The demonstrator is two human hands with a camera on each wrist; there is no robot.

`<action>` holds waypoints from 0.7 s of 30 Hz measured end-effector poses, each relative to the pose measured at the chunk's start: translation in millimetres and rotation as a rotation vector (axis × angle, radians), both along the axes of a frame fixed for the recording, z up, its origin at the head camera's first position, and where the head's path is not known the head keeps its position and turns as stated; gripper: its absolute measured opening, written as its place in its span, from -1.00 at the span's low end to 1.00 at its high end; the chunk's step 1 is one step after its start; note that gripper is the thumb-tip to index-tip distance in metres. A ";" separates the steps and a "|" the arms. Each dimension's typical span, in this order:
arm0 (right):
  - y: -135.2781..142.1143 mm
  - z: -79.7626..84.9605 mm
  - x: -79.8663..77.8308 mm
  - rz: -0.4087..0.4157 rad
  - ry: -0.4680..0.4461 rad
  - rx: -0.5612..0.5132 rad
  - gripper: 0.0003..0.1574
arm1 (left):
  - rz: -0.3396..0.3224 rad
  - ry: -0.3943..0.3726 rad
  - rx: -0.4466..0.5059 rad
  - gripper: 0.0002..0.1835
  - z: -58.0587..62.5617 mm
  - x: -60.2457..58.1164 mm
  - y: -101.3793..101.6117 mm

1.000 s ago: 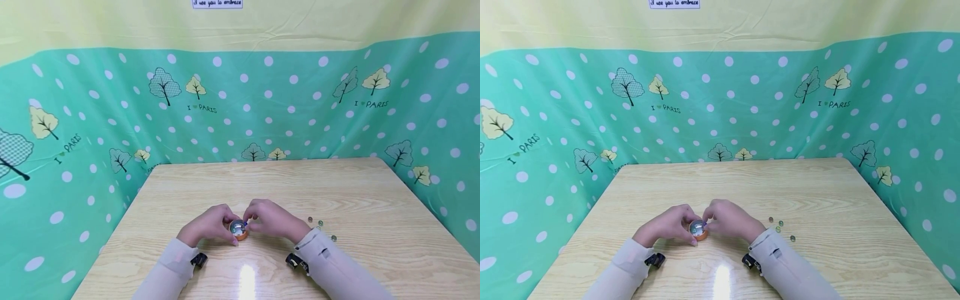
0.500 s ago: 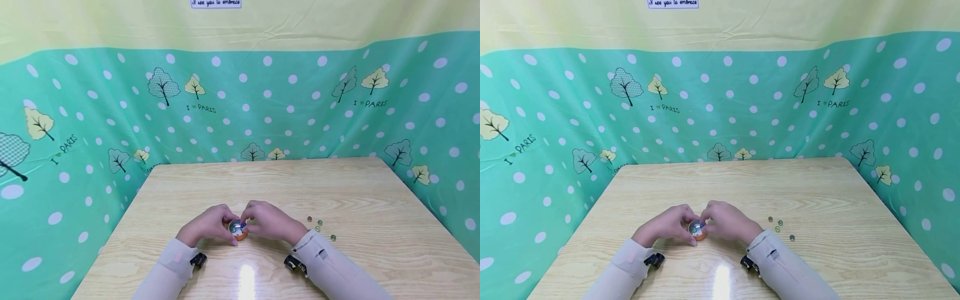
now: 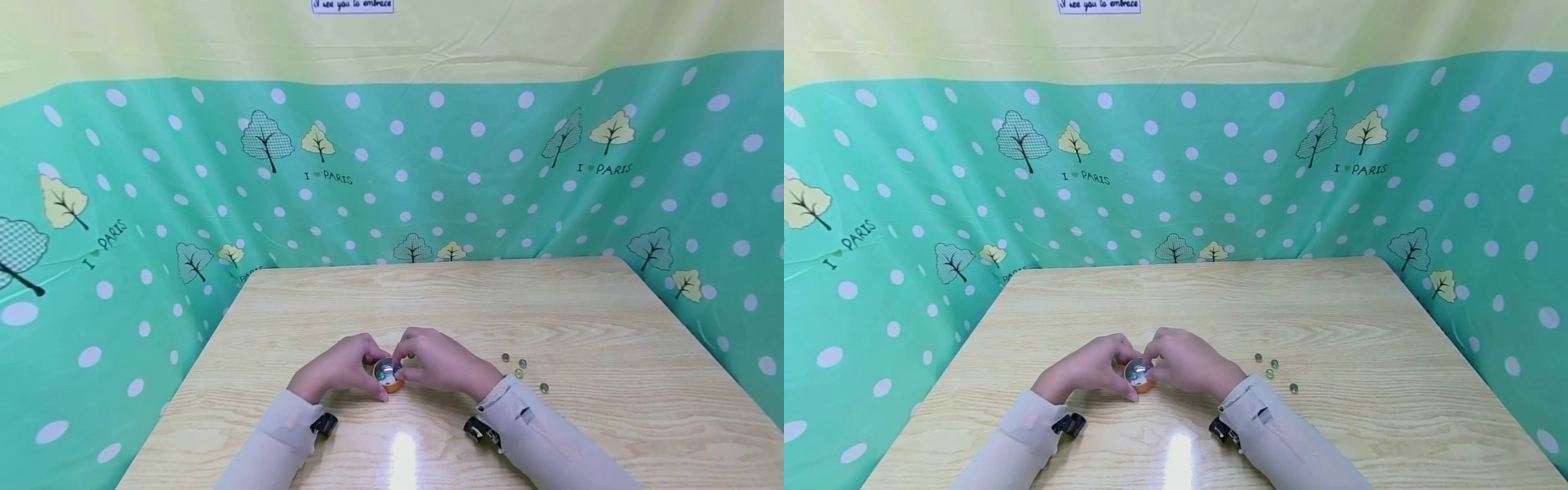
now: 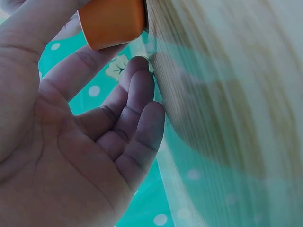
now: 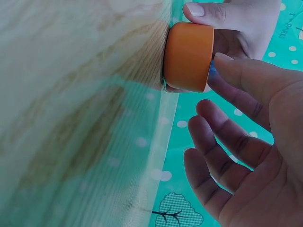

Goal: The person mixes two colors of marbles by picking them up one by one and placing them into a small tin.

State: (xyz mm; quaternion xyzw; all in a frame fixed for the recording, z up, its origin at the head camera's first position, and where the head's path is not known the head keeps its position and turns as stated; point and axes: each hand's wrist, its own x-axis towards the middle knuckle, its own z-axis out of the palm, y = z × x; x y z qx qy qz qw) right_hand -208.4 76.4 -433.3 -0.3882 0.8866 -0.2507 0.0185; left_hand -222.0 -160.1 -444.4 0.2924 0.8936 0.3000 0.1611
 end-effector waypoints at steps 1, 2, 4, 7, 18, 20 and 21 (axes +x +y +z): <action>-0.1 0.0 0.1 -0.001 0.000 0.000 -0.88 | 0.000 -0.001 0.000 -0.65 0.1 0.0 0.1; -0.1 0.0 0.1 -0.003 0.000 0.001 -0.88 | 0.001 -0.001 -0.001 -0.65 0.1 0.0 0.1; -0.1 -0.1 0.2 -0.007 0.001 0.003 -0.89 | -0.008 0.001 0.003 -0.66 0.2 -0.2 0.2; -0.1 -0.1 0.0 -0.015 -0.004 0.005 -0.89 | -0.025 0.006 0.011 -0.68 -0.1 -0.6 0.2; 0.3 1.4 1.4 -0.017 0.000 0.029 -0.86 | -0.035 0.018 0.011 -0.69 0.1 -1.3 0.1; 1.0 2.2 1.9 -0.022 0.000 0.034 -0.86 | -0.035 0.016 0.010 -0.68 -0.1 -1.1 0.0; 1.4 2.3 2.2 -0.026 -0.002 0.037 -0.85 | -0.035 0.015 0.010 -0.67 -0.1 -0.9 0.0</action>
